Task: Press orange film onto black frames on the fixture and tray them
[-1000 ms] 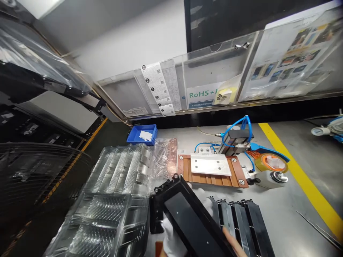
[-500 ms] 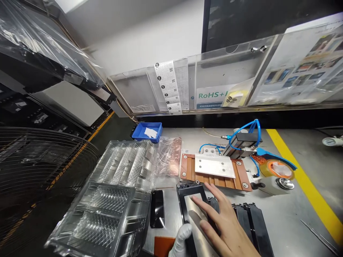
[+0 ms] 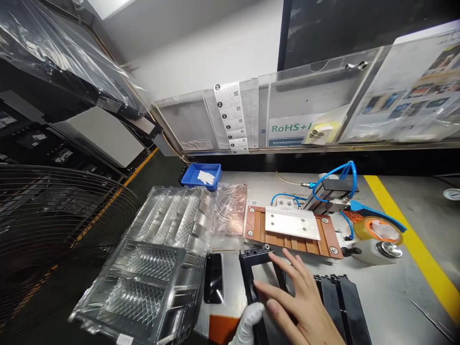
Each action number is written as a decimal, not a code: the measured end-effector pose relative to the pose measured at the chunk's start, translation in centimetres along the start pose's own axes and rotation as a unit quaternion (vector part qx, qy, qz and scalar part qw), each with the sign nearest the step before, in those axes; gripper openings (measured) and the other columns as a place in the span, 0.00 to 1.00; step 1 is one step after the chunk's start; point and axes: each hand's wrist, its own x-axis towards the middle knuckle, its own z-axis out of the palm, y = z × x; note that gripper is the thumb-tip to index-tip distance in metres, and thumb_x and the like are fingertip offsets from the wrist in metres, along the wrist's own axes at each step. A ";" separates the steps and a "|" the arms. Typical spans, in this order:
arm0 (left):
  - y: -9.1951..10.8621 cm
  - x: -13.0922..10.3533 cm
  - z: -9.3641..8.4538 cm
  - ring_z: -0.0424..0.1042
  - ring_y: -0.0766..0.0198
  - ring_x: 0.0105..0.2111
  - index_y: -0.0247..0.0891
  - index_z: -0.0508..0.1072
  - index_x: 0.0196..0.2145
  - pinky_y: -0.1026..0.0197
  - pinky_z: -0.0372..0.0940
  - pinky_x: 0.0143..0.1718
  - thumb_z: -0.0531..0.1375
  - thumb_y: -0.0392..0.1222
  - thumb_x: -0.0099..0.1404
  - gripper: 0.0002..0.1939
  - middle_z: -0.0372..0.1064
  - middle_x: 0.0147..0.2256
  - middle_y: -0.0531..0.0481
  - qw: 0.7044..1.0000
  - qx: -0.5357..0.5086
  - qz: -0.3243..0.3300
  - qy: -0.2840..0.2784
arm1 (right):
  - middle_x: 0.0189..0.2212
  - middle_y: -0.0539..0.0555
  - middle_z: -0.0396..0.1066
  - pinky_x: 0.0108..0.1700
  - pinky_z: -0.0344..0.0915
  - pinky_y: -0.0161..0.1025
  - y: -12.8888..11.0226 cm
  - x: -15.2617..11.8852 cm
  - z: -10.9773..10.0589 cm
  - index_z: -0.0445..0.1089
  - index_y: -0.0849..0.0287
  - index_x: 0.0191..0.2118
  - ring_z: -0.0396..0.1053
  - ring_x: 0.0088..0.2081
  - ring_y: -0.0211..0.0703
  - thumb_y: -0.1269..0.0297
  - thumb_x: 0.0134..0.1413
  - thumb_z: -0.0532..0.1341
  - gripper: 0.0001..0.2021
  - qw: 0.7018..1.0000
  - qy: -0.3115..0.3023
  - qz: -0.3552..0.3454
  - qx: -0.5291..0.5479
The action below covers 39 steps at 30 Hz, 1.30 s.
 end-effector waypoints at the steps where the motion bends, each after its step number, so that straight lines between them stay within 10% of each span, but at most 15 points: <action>1: 0.0 -0.1 0.0 0.68 0.52 0.53 0.39 0.70 0.52 0.42 0.65 0.54 0.59 0.52 0.67 0.20 0.67 0.55 0.43 1.000 -0.003 -0.002 0.000 | 0.69 0.52 0.43 0.49 0.68 0.76 0.2 -0.2 0.1 0.61 0.41 0.63 0.46 0.67 0.68 0.58 0.68 0.51 0.20 1.000 0.000 0.021 0.002; 5: 0.1 -0.5 0.2 0.69 0.52 0.52 0.39 0.69 0.52 0.42 0.67 0.53 0.59 0.51 0.67 0.20 0.67 0.55 0.43 1.000 -0.010 -0.012 -0.001 | 0.68 0.56 0.45 0.50 0.66 0.77 0.8 -0.8 0.1 0.51 0.43 0.69 0.46 0.66 0.70 0.58 0.69 0.51 0.25 0.998 0.005 0.067 -0.012; 23: 0.7 -0.9 1.0 0.70 0.52 0.51 0.38 0.69 0.52 0.43 0.68 0.52 0.59 0.51 0.67 0.20 0.68 0.54 0.43 0.999 -0.019 -0.036 0.000 | 0.59 0.52 0.61 0.58 0.58 0.76 1.7 -1.5 -0.9 0.71 0.36 0.55 0.51 0.65 0.64 0.61 0.69 0.51 0.17 0.995 -0.002 0.068 0.069; 31: 1.2 -1.4 1.9 0.68 0.51 0.53 0.38 0.68 0.55 0.40 0.66 0.54 0.58 0.53 0.67 0.23 0.66 0.56 0.42 0.999 -0.026 -0.036 -0.011 | 0.55 0.54 0.68 0.56 0.70 0.52 3.8 -4.2 0.4 0.71 0.47 0.53 0.65 0.59 0.54 0.52 0.68 0.54 0.15 0.934 0.085 0.278 0.209; 39: 0.4 -1.3 1.8 0.69 0.51 0.52 0.39 0.69 0.53 0.43 0.68 0.52 0.59 0.52 0.67 0.21 0.67 0.55 0.43 0.999 -0.022 -0.031 -0.007 | 0.70 0.50 0.43 0.58 0.58 0.75 1.6 -1.6 0.7 0.58 0.34 0.64 0.46 0.67 0.66 0.53 0.70 0.49 0.20 0.992 -0.009 0.121 0.038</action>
